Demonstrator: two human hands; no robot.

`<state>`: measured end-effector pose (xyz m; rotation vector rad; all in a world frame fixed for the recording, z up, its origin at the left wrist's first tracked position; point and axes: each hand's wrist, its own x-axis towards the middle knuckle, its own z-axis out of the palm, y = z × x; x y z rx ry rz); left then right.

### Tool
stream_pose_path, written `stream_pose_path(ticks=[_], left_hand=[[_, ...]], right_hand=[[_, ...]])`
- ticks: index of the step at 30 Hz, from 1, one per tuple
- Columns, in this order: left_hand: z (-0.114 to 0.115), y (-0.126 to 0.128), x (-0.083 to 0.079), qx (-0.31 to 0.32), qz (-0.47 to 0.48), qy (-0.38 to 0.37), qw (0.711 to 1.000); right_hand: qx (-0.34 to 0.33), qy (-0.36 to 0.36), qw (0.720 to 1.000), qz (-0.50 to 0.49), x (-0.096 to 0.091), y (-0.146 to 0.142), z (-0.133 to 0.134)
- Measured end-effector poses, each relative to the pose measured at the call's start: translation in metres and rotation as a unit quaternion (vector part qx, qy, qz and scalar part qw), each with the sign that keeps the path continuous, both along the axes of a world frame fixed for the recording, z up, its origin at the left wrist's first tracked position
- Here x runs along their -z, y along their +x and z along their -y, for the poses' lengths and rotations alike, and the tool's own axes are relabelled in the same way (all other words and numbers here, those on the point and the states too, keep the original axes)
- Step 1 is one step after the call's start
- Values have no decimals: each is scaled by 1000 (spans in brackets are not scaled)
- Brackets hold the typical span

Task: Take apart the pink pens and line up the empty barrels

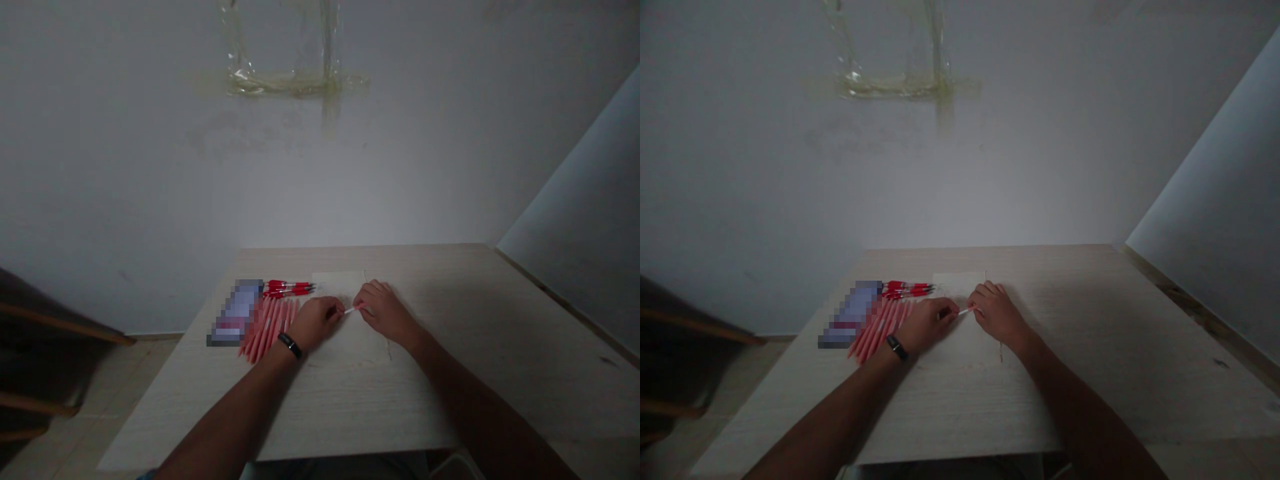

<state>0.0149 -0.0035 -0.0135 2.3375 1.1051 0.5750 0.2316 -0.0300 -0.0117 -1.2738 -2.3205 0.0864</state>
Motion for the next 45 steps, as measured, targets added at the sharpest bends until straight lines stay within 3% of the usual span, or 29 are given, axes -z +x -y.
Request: stream_pose_path(ticks=[8, 19, 29, 34, 39, 45], left_hand=[[5, 6, 1, 52, 68, -64, 994], [4, 6, 6, 26, 59, -34, 997], [-3, -2, 4, -32, 16, 0, 999], [-4, -4, 1, -61, 18, -9, 998], [-5, -5, 1, -60, 10, -21, 998], [-5, -7, 1, -62, 8, -20, 998]], right_hand=[[-14, 56, 998, 8, -5, -9, 4], [-15, 67, 998, 2, -6, -10, 4], [121, 137, 980, -76, -12, 27, -8], [106, 84, 985, -110, 4, 28, -17], [41, 10, 997, -64, 26, 17, -22], [29, -16, 998, -51, 30, 12, -21]])
